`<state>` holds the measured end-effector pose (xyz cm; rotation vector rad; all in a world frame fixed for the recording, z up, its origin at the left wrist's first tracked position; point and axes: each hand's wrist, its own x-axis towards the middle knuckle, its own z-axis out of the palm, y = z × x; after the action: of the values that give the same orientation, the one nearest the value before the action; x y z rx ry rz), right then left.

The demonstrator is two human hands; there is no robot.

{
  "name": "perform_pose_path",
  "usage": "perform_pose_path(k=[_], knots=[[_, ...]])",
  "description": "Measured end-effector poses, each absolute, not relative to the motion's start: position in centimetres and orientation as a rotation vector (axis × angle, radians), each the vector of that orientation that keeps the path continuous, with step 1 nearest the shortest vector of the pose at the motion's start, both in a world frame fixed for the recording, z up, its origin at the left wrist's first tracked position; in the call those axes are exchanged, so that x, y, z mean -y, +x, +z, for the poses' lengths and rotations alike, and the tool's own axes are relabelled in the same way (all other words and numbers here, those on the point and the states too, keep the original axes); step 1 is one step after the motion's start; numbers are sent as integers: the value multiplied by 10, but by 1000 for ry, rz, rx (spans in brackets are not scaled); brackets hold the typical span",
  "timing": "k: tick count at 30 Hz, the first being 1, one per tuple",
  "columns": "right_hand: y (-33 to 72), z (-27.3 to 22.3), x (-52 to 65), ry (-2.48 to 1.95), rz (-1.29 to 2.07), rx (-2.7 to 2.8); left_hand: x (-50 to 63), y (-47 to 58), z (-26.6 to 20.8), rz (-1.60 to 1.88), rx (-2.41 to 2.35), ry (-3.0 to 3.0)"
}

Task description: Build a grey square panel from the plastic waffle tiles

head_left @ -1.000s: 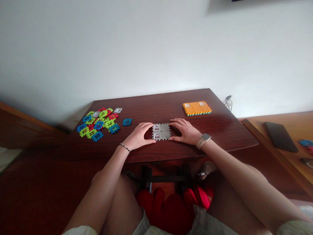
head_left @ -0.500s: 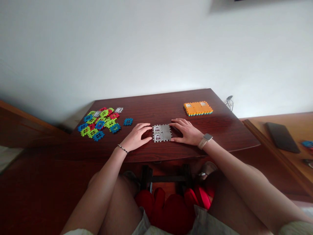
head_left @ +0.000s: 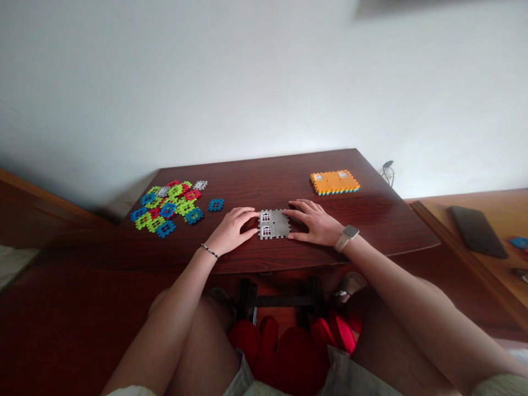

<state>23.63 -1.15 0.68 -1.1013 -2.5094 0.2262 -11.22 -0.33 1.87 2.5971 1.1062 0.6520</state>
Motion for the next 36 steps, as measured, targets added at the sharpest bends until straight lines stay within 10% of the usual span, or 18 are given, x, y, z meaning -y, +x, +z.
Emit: perform_pose_path(k=[36], knots=[[233, 14, 11, -1004, 274, 2589, 11, -89, 21, 594, -1060, 2610]])
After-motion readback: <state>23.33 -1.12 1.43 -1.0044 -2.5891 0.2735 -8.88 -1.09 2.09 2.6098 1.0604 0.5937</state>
